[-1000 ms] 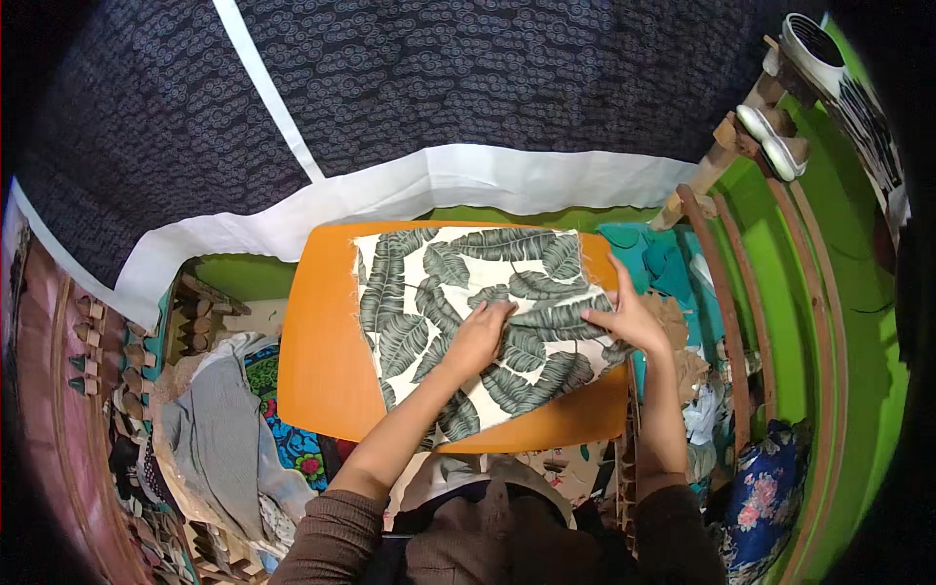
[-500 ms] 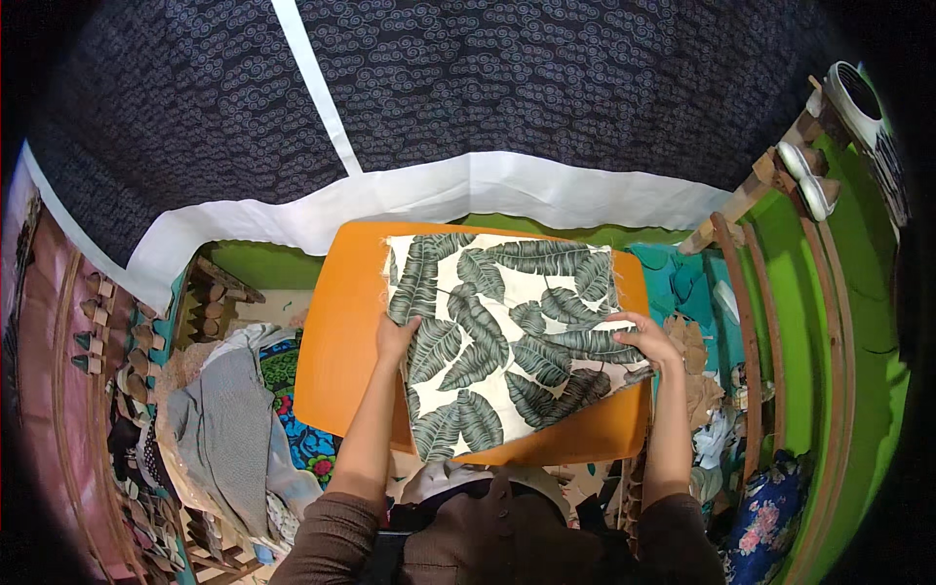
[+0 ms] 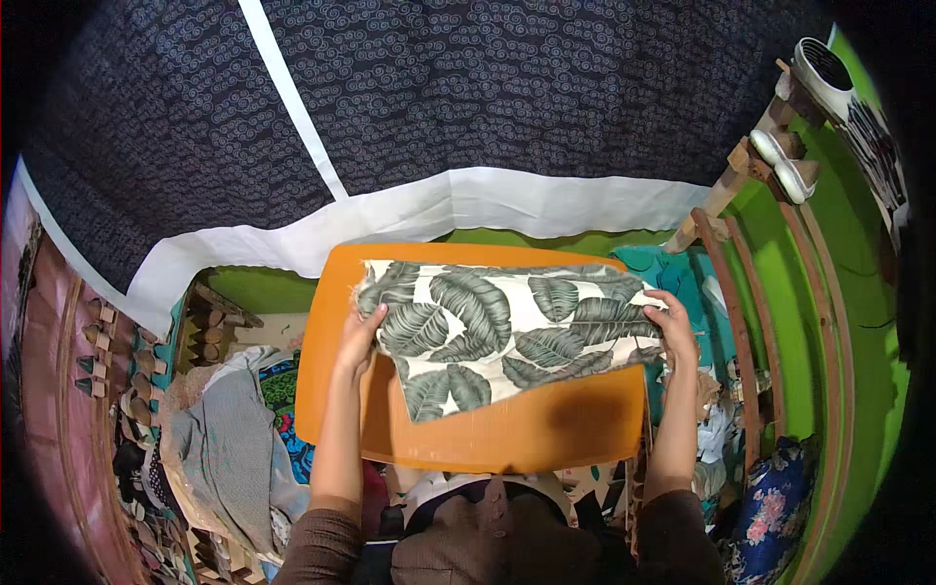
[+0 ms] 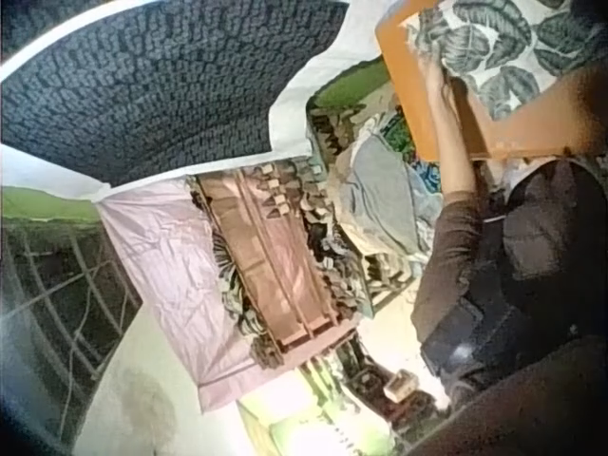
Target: Folding various pieces of fabric and organizing them on shelves.
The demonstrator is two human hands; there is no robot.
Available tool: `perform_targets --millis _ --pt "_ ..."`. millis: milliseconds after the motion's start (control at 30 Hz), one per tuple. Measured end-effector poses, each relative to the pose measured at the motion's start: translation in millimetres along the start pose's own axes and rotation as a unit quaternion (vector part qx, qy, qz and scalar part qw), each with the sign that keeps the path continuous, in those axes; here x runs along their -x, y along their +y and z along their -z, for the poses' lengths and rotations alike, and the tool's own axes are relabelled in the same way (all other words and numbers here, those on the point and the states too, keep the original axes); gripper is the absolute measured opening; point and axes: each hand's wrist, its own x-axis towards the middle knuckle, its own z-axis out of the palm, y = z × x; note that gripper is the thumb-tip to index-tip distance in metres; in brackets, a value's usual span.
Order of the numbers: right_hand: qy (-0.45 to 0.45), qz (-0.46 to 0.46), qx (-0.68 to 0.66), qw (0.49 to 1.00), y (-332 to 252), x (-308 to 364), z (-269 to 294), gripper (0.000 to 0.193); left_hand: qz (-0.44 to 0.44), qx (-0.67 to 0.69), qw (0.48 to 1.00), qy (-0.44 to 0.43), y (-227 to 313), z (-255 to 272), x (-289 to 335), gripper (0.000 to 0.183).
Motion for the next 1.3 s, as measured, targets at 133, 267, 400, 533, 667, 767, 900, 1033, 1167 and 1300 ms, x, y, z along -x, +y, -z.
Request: perform_targets --millis 133,267,400,533,667,767,900,1033,1167,1300 --pt "0.034 0.013 -0.055 0.998 -4.4 -1.4 2.6 0.027 -0.043 0.0 0.999 -0.027 34.0 -4.3 4.5 0.051" --pt "0.051 0.065 -0.151 0.985 -13.4 -1.4 12.6 0.031 -0.074 0.004 0.994 -0.082 71.9 -18.5 10.1 0.046" --pt "0.036 0.115 -0.164 0.979 -37.0 7.9 25.5 0.032 -0.071 -0.001 0.995 -0.064 102.5 -37.8 9.3 0.042" --pt "-0.015 0.068 -0.185 0.98 -75.4 35.6 35.8 0.03 -0.038 0.037 0.997 -0.056 135.5 -45.8 41.4 0.038" --pt "-0.055 0.042 -0.199 0.978 -95.9 37.4 42.8 0.03 0.025 0.146 0.982 -0.113 144.2 -31.3 45.5 0.028" --pt "-0.087 -0.003 -0.2 0.976 -101.0 12.6 23.4 0.037 0.084 0.205 0.971 -0.092 132.5 -14.2 21.5 0.025" --pt "-0.083 -0.069 -0.06 0.992 -34.0 -54.6 24.1 0.043 0.248 0.31 0.915 -0.075 64.7 14.5 -59.7 0.018" --pt "-0.004 -0.213 0.078 0.974 24.6 -78.6 -34.5 0.05 0.233 -0.052 0.97 0.051 -4.3 32.2 -71.4 0.032" --pt "0.109 -0.153 0.159 0.969 107.8 -76.8 -2.0 0.052 0.249 -0.166 0.954 0.026 -56.5 1.0 -41.3 0.039" --pt "0.236 0.089 0.497 0.831 107.3 -45.0 -56.2 0.057 0.062 -0.327 0.942 0.046 -90.0 27.5 -22.0 0.044"
